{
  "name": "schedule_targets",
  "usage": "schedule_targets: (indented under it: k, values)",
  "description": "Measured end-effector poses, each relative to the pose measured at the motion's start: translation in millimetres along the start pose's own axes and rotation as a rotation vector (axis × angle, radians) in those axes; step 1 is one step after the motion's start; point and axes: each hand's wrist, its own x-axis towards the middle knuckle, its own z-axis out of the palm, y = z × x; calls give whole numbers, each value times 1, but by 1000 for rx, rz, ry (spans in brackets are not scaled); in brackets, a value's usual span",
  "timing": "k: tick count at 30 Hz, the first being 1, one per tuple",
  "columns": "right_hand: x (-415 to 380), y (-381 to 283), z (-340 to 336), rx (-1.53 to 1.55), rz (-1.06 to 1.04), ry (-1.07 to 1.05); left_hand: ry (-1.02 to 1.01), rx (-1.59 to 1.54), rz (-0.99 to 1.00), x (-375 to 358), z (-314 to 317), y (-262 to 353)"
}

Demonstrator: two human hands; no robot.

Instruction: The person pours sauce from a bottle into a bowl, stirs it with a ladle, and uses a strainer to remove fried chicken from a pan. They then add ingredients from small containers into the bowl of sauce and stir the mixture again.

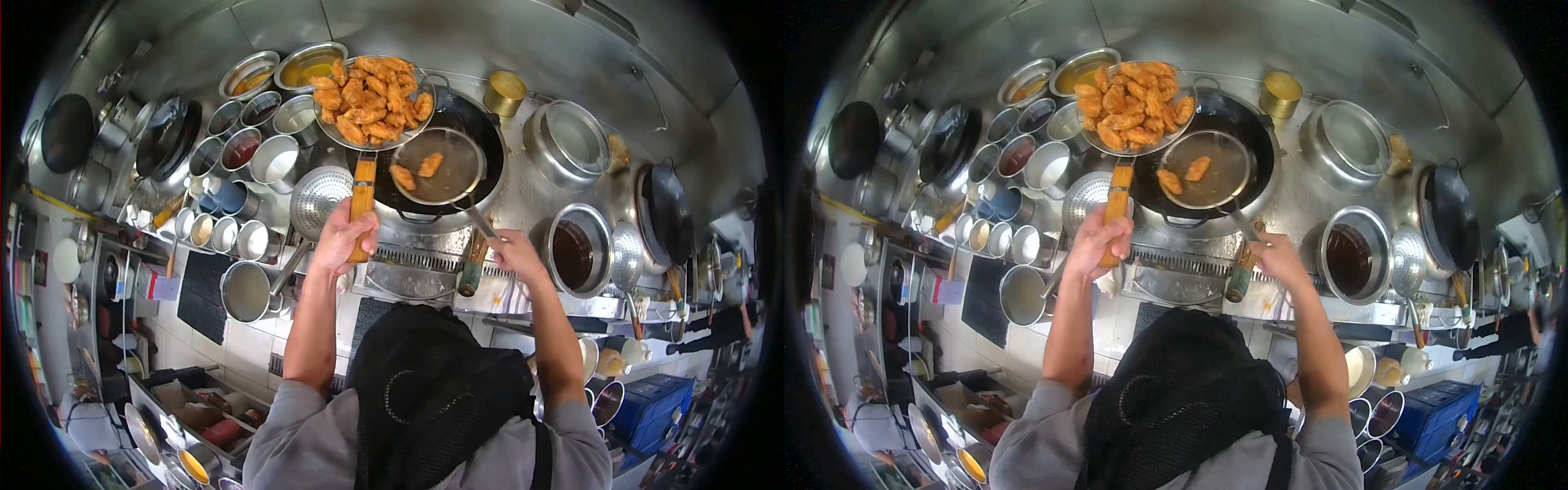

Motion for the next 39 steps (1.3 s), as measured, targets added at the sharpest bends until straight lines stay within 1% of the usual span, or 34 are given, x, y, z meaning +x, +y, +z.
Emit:
schedule_targets:
  k: [1,2,4,6,8,11,14,16,17,18,20,21,22,24,25,27,31,33,34,36,37,39]
  values:
    - [-8,-3,-10,-70,-18,76,6,14,-1,1,-6,-6]
    - [-14,-7,-21,-78,-17,76,7,7,1,1,-12,-13]
    - [-25,-15,-42,-220,-52,183,23,73,-23,-1,-22,-26]
    - [-35,-24,-60,-313,-57,279,26,58,-43,-3,-28,-38]
    - [-49,-50,-70,-373,-53,324,31,42,-62,-5,-33,-50]
    - [-61,-84,-82,-424,-48,338,47,31,-70,-6,-36,-65]
    - [-76,-131,-68,-454,-104,345,36,58,-105,-5,-35,-76]
    - [-79,-155,-51,-495,-209,346,0,55,-110,-4,-34,-81]
    - [-74,-162,-48,-595,-210,322,-3,54,-108,-4,-33,-82]
    - [-70,-166,-43,-597,-211,325,-8,23,-129,-4,-32,-83]
    - [-62,-170,-26,-820,-384,364,-12,-9,-149,-5,-29,-85]
    - [-69,-183,-13,-857,-334,335,-25,-27,-154,-5,-28,-86]
    - [-66,-183,-9,-857,-336,330,-36,-44,-160,-6,-28,-87]
    - [-58,-181,-2,-1033,-410,392,-27,-44,-164,-7,-29,-88]
    - [-59,-184,3,-1033,-415,384,-25,-44,-167,-8,-29,-88]
    - [-64,-189,9,-1055,-364,449,-24,-57,-164,-9,-30,-90]
    - [-55,-179,-5,-956,-408,445,-33,-63,-157,-14,-29,-87]
    - [-46,-166,-16,-839,-507,418,-33,-62,-155,-13,-34,-93]
    - [-46,-163,-18,-839,-507,418,-33,-60,-151,-13,-37,-96]
    - [-47,-156,-22,-516,-238,339,-36,-35,-140,-14,-40,-101]
    - [-42,-146,-28,-514,-239,341,-42,-10,-130,-14,-40,-101]
    - [-28,-115,-43,-70,-167,227,-43,-15,-128,-15,-38,-101]
